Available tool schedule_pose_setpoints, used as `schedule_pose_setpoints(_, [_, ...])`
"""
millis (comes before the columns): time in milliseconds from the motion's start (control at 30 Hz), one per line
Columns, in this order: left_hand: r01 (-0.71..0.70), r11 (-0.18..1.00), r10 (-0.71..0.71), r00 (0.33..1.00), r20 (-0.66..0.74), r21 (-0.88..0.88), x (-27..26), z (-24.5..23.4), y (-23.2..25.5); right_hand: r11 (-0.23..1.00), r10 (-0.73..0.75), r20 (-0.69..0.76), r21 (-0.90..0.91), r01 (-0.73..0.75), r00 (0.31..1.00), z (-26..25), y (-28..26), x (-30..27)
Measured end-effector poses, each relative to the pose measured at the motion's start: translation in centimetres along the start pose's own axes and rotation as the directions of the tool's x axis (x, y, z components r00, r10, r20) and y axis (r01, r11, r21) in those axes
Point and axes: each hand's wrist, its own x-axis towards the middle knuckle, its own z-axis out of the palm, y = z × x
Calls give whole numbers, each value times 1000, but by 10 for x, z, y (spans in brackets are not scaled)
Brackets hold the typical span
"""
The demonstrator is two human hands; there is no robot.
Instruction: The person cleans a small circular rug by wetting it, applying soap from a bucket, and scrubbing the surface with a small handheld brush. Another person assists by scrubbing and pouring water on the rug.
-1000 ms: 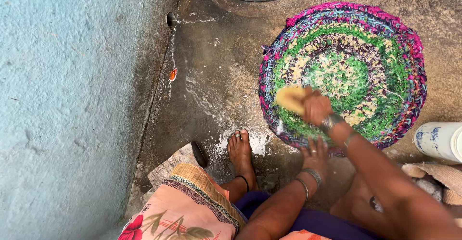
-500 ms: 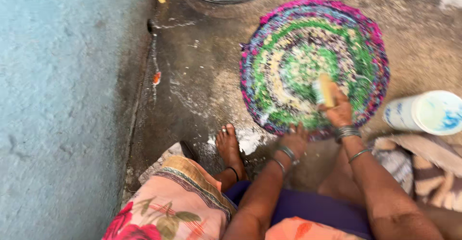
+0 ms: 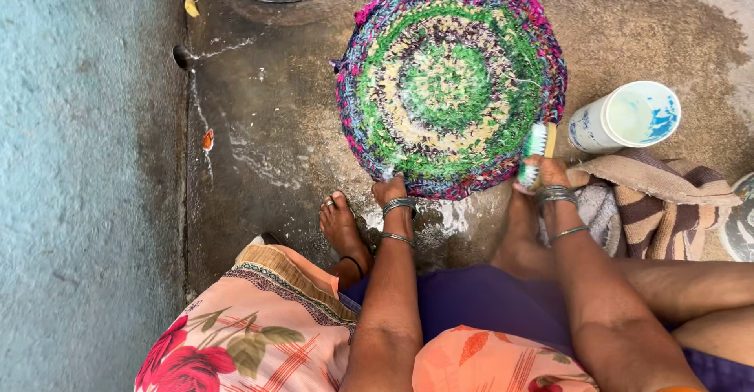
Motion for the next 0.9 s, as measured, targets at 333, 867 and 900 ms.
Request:
schedule_pose_setpoints(333, [233,903,-168,965,203,-362,-6,6,14,999,-26,157,36,21,987,19,9,-3])
schedule_pose_setpoints(867, [164,872,-52,968,245,-462,-20,-57,24,926,-342,-6,-172,336,940,43,31,-35])
schedule_pose_setpoints(900, [156,871,-43,969,243,-466,-25,-65,23,925,-332,31,-184,332,943,39,32,-42])
